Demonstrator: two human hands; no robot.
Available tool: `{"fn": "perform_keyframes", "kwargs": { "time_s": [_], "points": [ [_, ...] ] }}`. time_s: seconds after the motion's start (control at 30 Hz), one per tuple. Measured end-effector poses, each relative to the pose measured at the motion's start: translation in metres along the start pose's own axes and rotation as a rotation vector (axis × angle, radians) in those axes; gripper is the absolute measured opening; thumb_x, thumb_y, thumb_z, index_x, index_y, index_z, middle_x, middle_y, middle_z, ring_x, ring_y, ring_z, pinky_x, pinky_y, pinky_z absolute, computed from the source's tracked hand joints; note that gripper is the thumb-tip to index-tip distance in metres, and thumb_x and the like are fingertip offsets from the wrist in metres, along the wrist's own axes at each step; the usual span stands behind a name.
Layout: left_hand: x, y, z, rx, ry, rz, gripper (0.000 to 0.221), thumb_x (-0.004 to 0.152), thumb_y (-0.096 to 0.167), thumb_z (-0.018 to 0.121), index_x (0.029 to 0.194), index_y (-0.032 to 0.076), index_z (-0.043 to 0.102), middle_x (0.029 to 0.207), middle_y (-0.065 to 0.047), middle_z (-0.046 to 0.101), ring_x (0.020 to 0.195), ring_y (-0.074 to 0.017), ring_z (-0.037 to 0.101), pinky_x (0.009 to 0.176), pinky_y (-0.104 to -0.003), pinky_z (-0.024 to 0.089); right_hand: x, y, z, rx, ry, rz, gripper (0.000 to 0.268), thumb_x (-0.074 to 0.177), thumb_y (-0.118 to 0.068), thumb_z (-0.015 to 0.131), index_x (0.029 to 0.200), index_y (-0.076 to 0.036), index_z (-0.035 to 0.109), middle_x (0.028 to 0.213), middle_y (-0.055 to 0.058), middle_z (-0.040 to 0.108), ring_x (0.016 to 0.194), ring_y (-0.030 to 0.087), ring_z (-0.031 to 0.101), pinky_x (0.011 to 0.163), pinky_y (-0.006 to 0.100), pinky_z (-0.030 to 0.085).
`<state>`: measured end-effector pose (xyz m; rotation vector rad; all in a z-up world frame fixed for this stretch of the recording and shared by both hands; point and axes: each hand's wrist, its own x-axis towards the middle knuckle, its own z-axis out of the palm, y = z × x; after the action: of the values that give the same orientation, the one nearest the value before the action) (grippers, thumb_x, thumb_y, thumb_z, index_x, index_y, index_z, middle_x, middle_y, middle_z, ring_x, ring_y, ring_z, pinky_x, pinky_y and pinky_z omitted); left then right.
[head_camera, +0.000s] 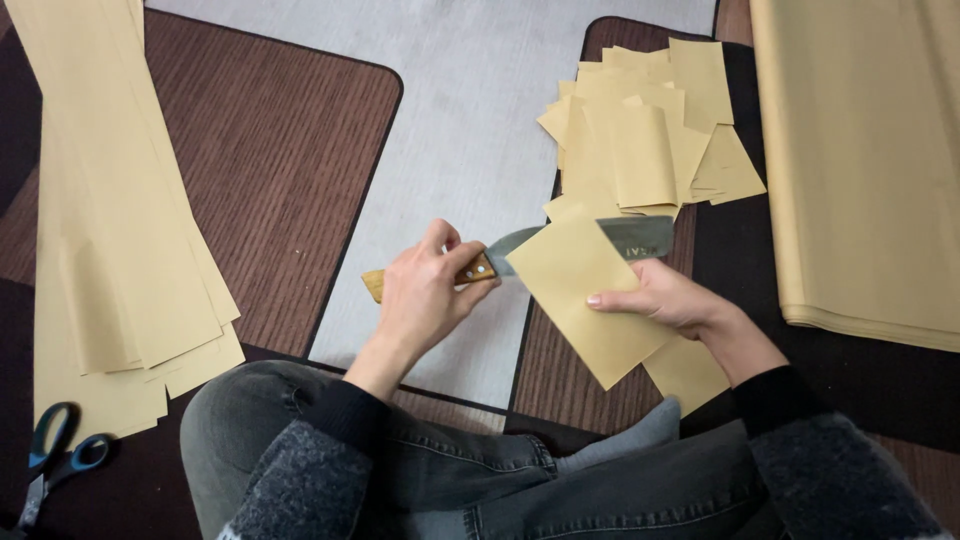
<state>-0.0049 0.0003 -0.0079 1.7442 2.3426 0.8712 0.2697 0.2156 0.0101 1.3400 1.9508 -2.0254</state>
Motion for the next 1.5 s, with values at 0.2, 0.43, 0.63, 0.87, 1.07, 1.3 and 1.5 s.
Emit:
{"fn": "perform_keyframes", "kwargs": {
  "time_s": [0.2, 0.43, 0.63, 0.87, 1.07, 1.3, 1.5],
  "points": [
    [0.006, -0.015, -0.028, 0.015, 0.033, 0.003, 0.044, 0.084, 0.039, 0.094, 0.123, 0.022, 0.085, 0.111, -0.007, 0.063, 0.089, -0.0467, 0.081, 0.084, -0.056, 0.066, 0.004, 0.01, -0.028, 0.014, 0.055, -0.048, 0.023, 0.084, -0.006, 0.098, 0.08, 0.006, 0.079, 0.068, 0.028, 0.081, 0.055, 0.039, 0.081, 0.049, 0.043, 0.062],
    [0.003, -0.016, -0.004, 0.018, 0.05, 0.032, 0.043, 0.084, 0.039, 0.094, 0.123, 0.022, 0.085, 0.11, -0.007, 0.065, 0.088, -0.0451, 0.082, 0.083, -0.055, 0.067, 0.003, 0.01, -0.022, 0.041, 0.056, -0.04, 0.023, 0.083, -0.005, 0.098, 0.081, 0.009, 0.078, 0.069, 0.03, 0.081, 0.056, 0.04, 0.081, 0.049, 0.046, 0.062],
    [-0.003, 0.011, -0.009, -0.002, 0.015, 0.055, 0.04, 0.088, 0.042, 0.091, 0.122, 0.023, 0.083, 0.107, -0.004, 0.061, 0.086, -0.0413, 0.082, 0.083, -0.051, 0.067, 0.003, 0.009, 0.002, 0.006, -0.038, 0.031, 0.023, 0.082, -0.008, 0.1, 0.084, 0.005, 0.08, 0.071, 0.028, 0.084, 0.058, 0.038, 0.083, 0.052, 0.044, 0.064],
    [0.004, -0.01, -0.006, 0.021, 0.023, 0.042, 0.042, 0.086, 0.042, 0.092, 0.123, 0.023, 0.084, 0.109, -0.005, 0.061, 0.088, -0.043, 0.081, 0.085, -0.053, 0.067, 0.007, 0.009, -0.013, -0.052, -0.029, 0.01, 0.027, 0.082, -0.011, 0.101, 0.079, 0.004, 0.079, 0.068, 0.026, 0.083, 0.055, 0.035, 0.081, 0.051, 0.042, 0.062],
    [0.006, -0.015, -0.03, 0.023, 0.044, 0.014, 0.043, 0.085, 0.042, 0.093, 0.123, 0.023, 0.084, 0.11, -0.005, 0.061, 0.088, -0.0462, 0.081, 0.084, -0.056, 0.066, 0.003, 0.012, -0.038, -0.041, 0.02, -0.007, 0.026, 0.083, -0.008, 0.1, 0.078, 0.007, 0.08, 0.066, 0.029, 0.081, 0.054, 0.038, 0.081, 0.048, 0.043, 0.061],
    [0.003, -0.022, 0.011, 0.019, 0.034, 0.073, 0.044, 0.084, 0.039, 0.093, 0.124, 0.022, 0.085, 0.108, -0.006, 0.063, 0.085, -0.0447, 0.081, 0.082, -0.055, 0.067, 0.005, 0.011, -0.025, -0.078, -0.006, -0.033, 0.025, 0.083, -0.009, 0.101, 0.076, 0.004, 0.08, 0.064, 0.024, 0.081, 0.052, 0.033, 0.08, 0.048, 0.04, 0.06],
    [-0.005, 0.014, -0.003, -0.008, 0.064, 0.079, 0.043, 0.085, 0.039, 0.092, 0.124, 0.021, 0.083, 0.107, -0.005, 0.061, 0.085, -0.0411, 0.081, 0.084, -0.052, 0.067, -0.001, 0.002, -0.002, -0.088, -0.053, 0.014, 0.026, 0.08, -0.009, 0.103, 0.078, 0.006, 0.082, 0.065, 0.027, 0.082, 0.053, 0.036, 0.081, 0.048, 0.04, 0.061]
  ]
}}
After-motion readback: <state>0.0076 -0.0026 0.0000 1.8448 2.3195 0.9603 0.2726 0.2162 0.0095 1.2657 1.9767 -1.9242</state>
